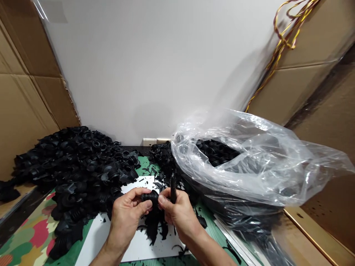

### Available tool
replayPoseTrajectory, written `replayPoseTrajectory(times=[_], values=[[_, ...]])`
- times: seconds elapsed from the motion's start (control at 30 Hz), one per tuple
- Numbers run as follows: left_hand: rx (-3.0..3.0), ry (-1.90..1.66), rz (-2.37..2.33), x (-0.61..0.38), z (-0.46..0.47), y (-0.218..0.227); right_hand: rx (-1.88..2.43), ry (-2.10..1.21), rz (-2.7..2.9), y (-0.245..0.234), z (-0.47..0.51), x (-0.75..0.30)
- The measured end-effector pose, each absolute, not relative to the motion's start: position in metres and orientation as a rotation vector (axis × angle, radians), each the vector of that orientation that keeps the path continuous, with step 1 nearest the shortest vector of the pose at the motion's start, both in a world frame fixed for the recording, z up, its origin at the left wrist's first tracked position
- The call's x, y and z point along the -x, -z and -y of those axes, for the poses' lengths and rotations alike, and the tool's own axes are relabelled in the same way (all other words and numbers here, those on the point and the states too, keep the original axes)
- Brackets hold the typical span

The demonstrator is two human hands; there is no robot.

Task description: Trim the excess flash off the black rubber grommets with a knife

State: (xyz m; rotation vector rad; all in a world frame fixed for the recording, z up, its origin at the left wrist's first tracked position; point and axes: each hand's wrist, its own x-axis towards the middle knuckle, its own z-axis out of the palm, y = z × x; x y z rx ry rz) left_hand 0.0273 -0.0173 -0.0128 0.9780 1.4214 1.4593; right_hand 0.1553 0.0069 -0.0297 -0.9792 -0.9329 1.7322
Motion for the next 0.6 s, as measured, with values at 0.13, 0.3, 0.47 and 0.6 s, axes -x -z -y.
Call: replayPoseTrajectory(times=[0.13, 0.3, 0.47, 0.6], values=[[-0.969, -1.44, -1.448, -0.027, 0.018, 0.013, 0.991, -1.717, 1.022, 0.027, -0.008, -0.158], [-1.018, -1.414, -1.533, -0.025, 0.018, 0.016, 0.968, -1.385, 1.113, 0.021, -0.014, -0.175], [-1.181, -1.441, -1.592, -0.025, 0.02, 0.017, 0.864, -1.217, 1.225, 0.019, -0.016, -0.19], [-1.332, -1.451, -1.637, -0.024, 0.022, 0.02, 0.731, -1.34, 1.211, 0.018, -0.012, -0.186]])
